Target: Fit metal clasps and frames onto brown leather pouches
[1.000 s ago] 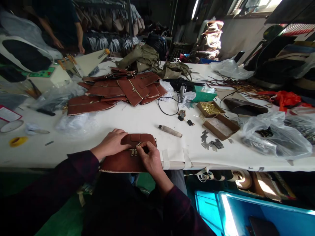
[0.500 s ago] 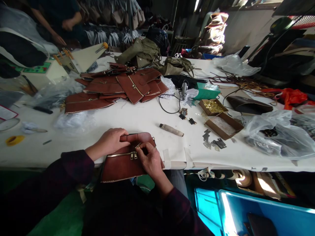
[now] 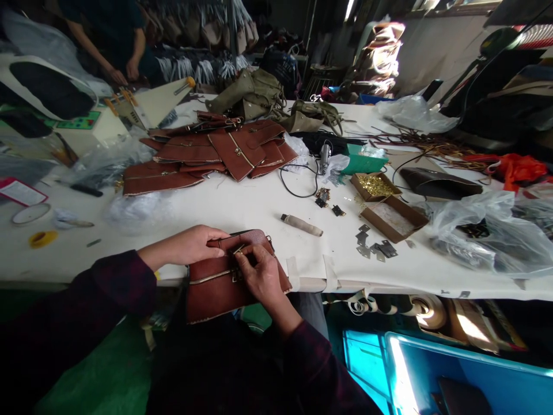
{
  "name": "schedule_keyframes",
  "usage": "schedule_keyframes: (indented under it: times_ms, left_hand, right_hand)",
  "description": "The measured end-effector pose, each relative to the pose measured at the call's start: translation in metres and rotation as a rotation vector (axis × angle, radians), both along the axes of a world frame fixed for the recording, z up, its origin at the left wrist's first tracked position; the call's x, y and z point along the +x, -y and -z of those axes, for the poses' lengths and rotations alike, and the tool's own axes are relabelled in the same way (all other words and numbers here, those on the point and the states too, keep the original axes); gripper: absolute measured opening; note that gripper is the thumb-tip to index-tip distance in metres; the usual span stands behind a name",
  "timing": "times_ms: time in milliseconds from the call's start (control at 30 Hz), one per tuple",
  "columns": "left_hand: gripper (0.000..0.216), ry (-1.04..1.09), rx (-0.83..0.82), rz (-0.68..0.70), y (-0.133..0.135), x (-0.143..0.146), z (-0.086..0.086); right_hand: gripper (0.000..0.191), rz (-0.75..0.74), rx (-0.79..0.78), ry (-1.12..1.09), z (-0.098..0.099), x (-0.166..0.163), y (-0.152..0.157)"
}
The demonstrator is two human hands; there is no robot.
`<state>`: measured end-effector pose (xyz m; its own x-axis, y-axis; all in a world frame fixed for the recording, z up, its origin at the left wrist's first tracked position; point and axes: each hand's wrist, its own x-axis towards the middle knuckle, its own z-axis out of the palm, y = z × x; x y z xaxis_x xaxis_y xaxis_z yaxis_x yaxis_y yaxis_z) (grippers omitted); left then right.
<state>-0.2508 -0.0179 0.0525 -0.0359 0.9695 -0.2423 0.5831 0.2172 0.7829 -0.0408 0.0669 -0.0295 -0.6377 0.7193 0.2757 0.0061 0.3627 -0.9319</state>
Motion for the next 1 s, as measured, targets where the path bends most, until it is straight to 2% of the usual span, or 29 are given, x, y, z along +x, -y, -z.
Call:
schedule_keyframes:
  times_ms: [300, 533, 700, 867, 1000]
  left_hand:
    - [0.043, 0.03, -0.013, 0.022, 0.008, 0.023, -0.012]
    - [0.043, -0.027, 0.084, -0.006, 0.018, 0.041, -0.015]
    - [0.045, -0.024, 0.135, 0.027, 0.025, 0.054, -0.022]
    - [0.047, 0.026, 0.139, 0.033, 0.028, 0.063, -0.027]
    - [0.045, 0.037, 0.099, 0.035, 0.03, 0.061, -0.031]
  right_hand:
    - [0.018, -0.027, 0.086, 0.022, -0.018, 0.015, 0.008]
    - [0.019, -0.06, 0.04, 0.054, -0.029, 0.028, 0.013]
    - [0.021, -0.122, -0.013, 0.14, -0.044, 0.038, 0.013]
    - [0.017, -0.191, 0.002, 0.146, -0.059, 0.046, 0.011]
    - [0.018, -0.223, 0.006, 0.146, -0.062, 0.048, 0.009]
